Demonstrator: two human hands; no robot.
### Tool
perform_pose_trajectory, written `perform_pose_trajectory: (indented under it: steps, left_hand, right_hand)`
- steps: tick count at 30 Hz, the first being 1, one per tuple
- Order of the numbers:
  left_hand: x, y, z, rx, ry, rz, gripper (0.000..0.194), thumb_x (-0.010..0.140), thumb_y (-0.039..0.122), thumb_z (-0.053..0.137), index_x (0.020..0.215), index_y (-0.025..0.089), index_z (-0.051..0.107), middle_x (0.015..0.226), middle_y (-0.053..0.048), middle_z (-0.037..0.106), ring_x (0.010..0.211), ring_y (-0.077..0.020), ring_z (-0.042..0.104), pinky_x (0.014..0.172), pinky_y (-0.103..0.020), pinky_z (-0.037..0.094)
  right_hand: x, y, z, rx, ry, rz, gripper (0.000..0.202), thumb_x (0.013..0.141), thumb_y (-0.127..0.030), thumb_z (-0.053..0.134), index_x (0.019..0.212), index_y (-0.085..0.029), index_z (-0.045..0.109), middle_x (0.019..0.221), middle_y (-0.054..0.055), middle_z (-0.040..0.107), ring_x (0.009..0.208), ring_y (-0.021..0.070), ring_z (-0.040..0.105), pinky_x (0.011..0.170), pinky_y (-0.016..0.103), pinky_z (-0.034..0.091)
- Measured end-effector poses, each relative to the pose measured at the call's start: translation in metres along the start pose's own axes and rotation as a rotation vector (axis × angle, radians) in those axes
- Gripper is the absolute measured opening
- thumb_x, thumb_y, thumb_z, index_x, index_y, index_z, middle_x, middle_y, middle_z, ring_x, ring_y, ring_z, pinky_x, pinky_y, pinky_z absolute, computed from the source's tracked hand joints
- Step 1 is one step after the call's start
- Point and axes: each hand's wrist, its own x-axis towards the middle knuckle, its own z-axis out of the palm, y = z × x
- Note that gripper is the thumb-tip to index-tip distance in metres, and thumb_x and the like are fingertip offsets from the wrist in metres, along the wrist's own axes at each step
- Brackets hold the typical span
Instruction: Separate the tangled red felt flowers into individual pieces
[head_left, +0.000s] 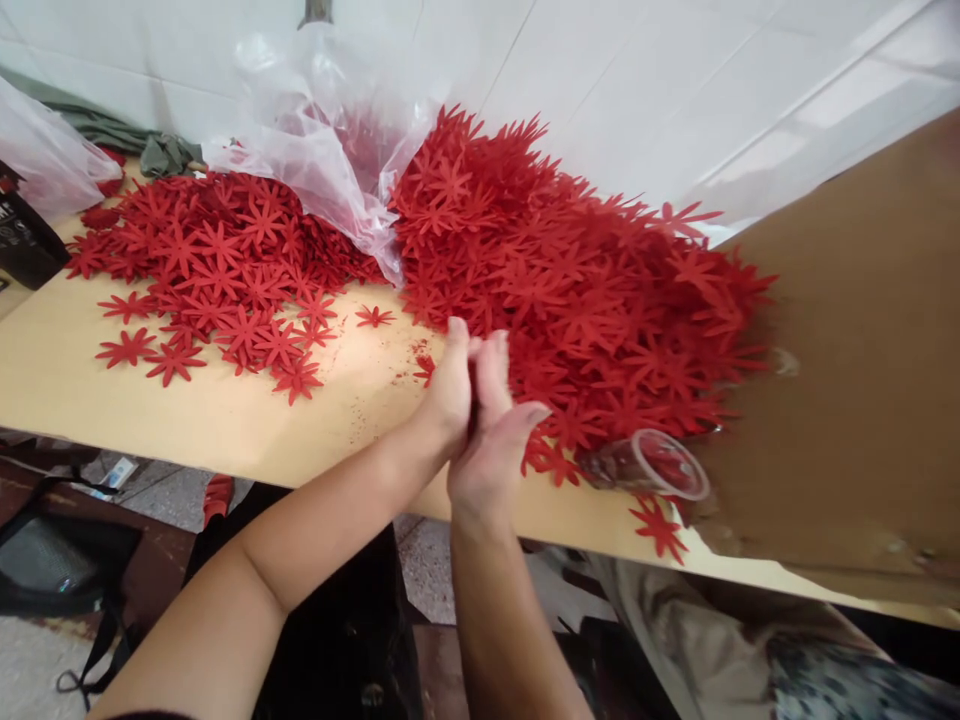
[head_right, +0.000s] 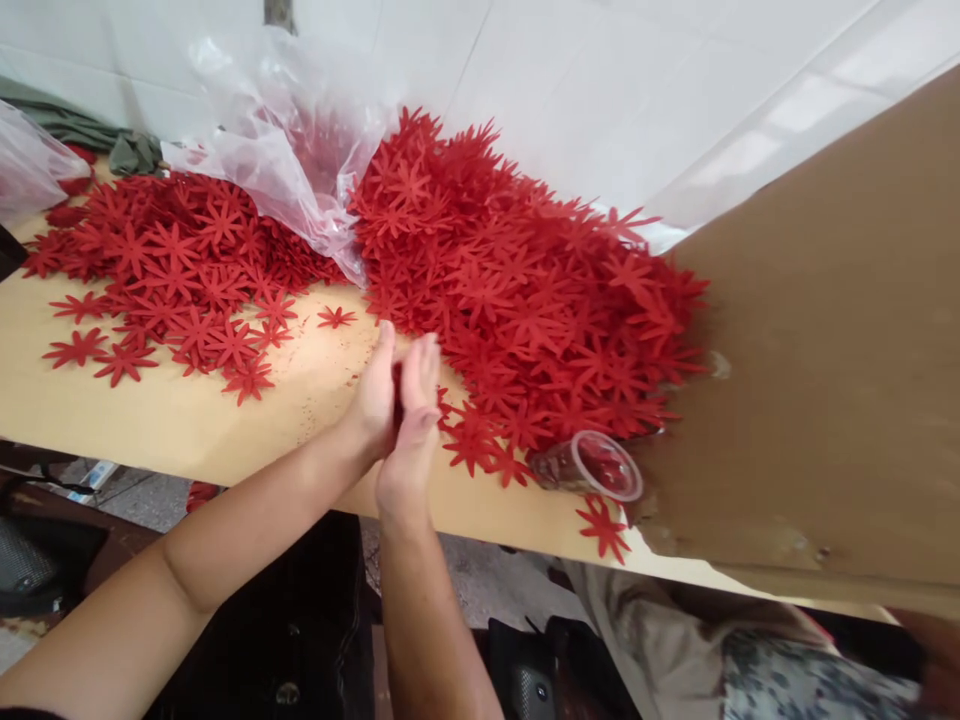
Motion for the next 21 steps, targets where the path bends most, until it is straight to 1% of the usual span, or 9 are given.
perform_pose_trajectory:
  steps: [3,5,8,11,14,15,17,19,21]
  left_hand:
    - [0.002,0.009,-0.001,-0.131,0.068,-0.003,0.047,0.09,0.041,0.033,0.129,0.019,0.048,0.137,-0.004,0.048,0.131,-0.0208,0.038,0.11,-0.037,0.03]
    - [-0.002,0.008,-0.001,-0.166,0.057,0.063,0.041,0.086,0.029,0.044,0.124,0.014,0.051,0.132,-0.009,0.054,0.126,-0.0198,0.046,0.108,-0.034,0.034]
    - [-0.01,-0.002,0.002,-0.163,0.079,0.078,0.041,0.084,0.019,0.047,0.124,0.012,0.05,0.125,-0.011,0.059,0.12,-0.018,0.052,0.105,-0.032,0.038]
    - [-0.014,-0.011,0.004,-0.121,0.128,0.007,0.041,0.084,0.019,0.047,0.124,0.015,0.05,0.124,-0.008,0.06,0.123,-0.0176,0.048,0.107,-0.033,0.035]
    - [-0.012,-0.005,0.005,-0.094,0.101,-0.049,0.04,0.089,0.032,0.039,0.123,0.017,0.052,0.126,-0.005,0.059,0.128,-0.0195,0.042,0.11,-0.035,0.032]
    - [-0.01,0.0,0.004,-0.093,0.08,-0.064,0.044,0.09,0.039,0.032,0.124,0.018,0.051,0.126,-0.005,0.059,0.129,-0.0207,0.042,0.11,-0.036,0.033]
    - [-0.006,0.011,0.004,-0.082,0.087,-0.077,0.055,0.091,0.047,0.019,0.128,0.018,0.048,0.126,-0.005,0.058,0.127,-0.0221,0.044,0.108,-0.039,0.036]
    - [-0.007,0.018,0.004,-0.026,0.078,-0.054,0.058,0.092,0.048,0.014,0.131,0.018,0.044,0.126,-0.005,0.057,0.128,-0.0221,0.043,0.107,-0.039,0.037]
    - [-0.011,0.019,0.004,0.062,0.001,-0.008,0.056,0.091,0.048,0.016,0.132,0.021,0.043,0.128,-0.003,0.055,0.13,-0.0219,0.039,0.108,-0.039,0.036]
  right_hand:
    - [-0.004,-0.02,0.006,0.356,0.115,0.032,0.071,0.088,-0.051,-0.002,0.133,-0.021,0.045,0.143,0.005,0.038,0.138,0.0207,0.025,0.114,0.049,0.013]
    - [0.009,-0.026,-0.002,0.504,0.204,0.01,0.07,0.088,-0.054,0.002,0.128,-0.024,0.051,0.139,0.005,0.045,0.135,0.0218,0.031,0.112,0.05,0.018]
    - [0.041,-0.022,-0.022,0.52,0.343,-0.016,0.071,0.087,-0.055,-0.001,0.131,-0.025,0.046,0.141,0.004,0.041,0.136,0.0186,0.028,0.111,0.047,0.021]
    - [0.06,-0.011,-0.029,0.306,0.405,0.106,0.076,0.086,-0.048,-0.014,0.14,-0.019,0.031,0.145,0.005,0.034,0.138,0.0133,0.022,0.112,0.045,0.021]
    - [0.045,-0.009,-0.015,0.142,0.288,0.219,0.073,0.089,-0.05,-0.002,0.138,-0.01,0.034,0.144,0.009,0.036,0.138,0.0127,0.024,0.115,0.041,0.016]
    - [0.035,-0.01,-0.008,0.115,0.218,0.211,0.072,0.089,-0.054,0.006,0.135,-0.009,0.038,0.143,0.01,0.038,0.138,0.0137,0.025,0.115,0.04,0.015]
    - [0.016,-0.014,0.003,0.051,0.121,0.117,0.072,0.088,-0.057,0.011,0.134,-0.011,0.04,0.143,0.01,0.038,0.138,0.0154,0.024,0.115,0.04,0.016]
    - [0.01,-0.015,0.007,-0.01,0.1,0.024,0.07,0.088,-0.058,0.012,0.136,-0.015,0.039,0.145,0.008,0.036,0.139,0.0158,0.02,0.115,0.041,0.016]
    - [0.017,-0.013,0.005,-0.045,0.105,0.018,0.07,0.088,-0.058,0.01,0.139,-0.017,0.033,0.147,0.006,0.031,0.141,0.0159,0.015,0.116,0.042,0.014]
